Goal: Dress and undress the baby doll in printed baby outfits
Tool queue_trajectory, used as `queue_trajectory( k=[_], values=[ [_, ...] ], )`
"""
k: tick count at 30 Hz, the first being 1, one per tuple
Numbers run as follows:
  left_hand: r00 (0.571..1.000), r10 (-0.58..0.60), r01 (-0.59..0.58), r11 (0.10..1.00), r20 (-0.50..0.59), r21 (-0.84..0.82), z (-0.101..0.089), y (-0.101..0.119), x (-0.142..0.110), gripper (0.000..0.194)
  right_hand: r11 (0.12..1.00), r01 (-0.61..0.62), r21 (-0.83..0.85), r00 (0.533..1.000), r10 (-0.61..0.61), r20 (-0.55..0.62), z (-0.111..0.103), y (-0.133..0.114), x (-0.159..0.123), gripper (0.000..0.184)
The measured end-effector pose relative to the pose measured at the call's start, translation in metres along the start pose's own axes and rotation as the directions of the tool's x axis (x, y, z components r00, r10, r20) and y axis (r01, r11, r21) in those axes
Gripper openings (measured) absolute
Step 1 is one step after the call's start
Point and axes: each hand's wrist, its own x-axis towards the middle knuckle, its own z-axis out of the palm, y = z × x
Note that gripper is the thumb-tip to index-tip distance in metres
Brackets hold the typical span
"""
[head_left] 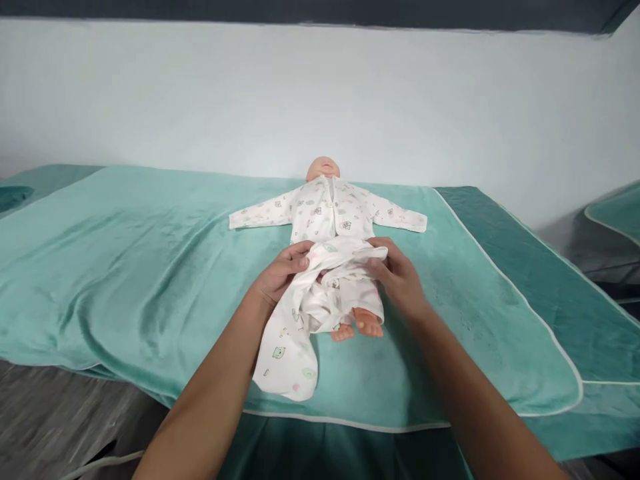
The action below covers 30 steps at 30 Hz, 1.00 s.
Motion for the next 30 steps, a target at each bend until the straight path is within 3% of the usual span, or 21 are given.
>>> queue_trajectory(
  k=[3,6,8,12,15,18,21,27,30],
  values=[
    [0.999,0.008,-0.007,1.000,0.036,-0.019,0.000,0.002,-0.001,0.047,0.993,-0.021,-0.115,0.964,0.051,0.262,0.008,-0.041,0.011,0.036],
    [0.999,0.035,-0.033,0.998,0.039,-0.047,0.000,0.003,-0.001,0.043,0.932,-0.062,-0.356,0.867,0.227,0.443,0.025,-0.071,0.025,0.039],
    [0.998,0.044,-0.042,0.998,0.040,-0.055,0.000,0.002,-0.002,0.041,0.893,-0.044,-0.448,0.839,0.277,0.469,0.037,-0.079,0.031,0.042],
    [0.998,0.037,-0.033,0.997,0.055,-0.068,0.000,0.002,-0.002,0.043,0.916,-0.048,-0.398,0.865,0.238,0.442,0.047,-0.077,0.036,0.034],
    [0.996,-0.003,0.009,0.998,0.093,-0.065,-0.003,0.001,-0.002,0.054,0.951,-0.188,-0.246,0.875,0.275,0.399,0.040,-0.075,0.039,0.033],
    [0.987,-0.061,0.066,0.998,0.149,-0.024,-0.007,0.000,-0.002,0.067,0.944,-0.319,-0.088,0.847,0.325,0.420,0.031,-0.073,0.042,0.032],
    [0.968,-0.127,0.123,0.992,0.214,0.033,-0.010,-0.001,-0.003,0.067,0.931,-0.365,-0.021,0.817,0.331,0.473,0.027,-0.068,0.043,0.032],
    [0.988,-0.060,0.058,0.998,0.145,0.016,-0.010,-0.005,-0.003,0.065,0.934,-0.329,-0.141,0.730,0.347,0.589,0.027,-0.061,0.045,0.023],
    [0.996,-0.021,0.020,1.000,0.081,0.012,-0.010,-0.008,-0.003,0.067,0.928,-0.289,-0.236,0.713,0.373,0.593,0.028,-0.061,0.047,0.018]
  ],
)
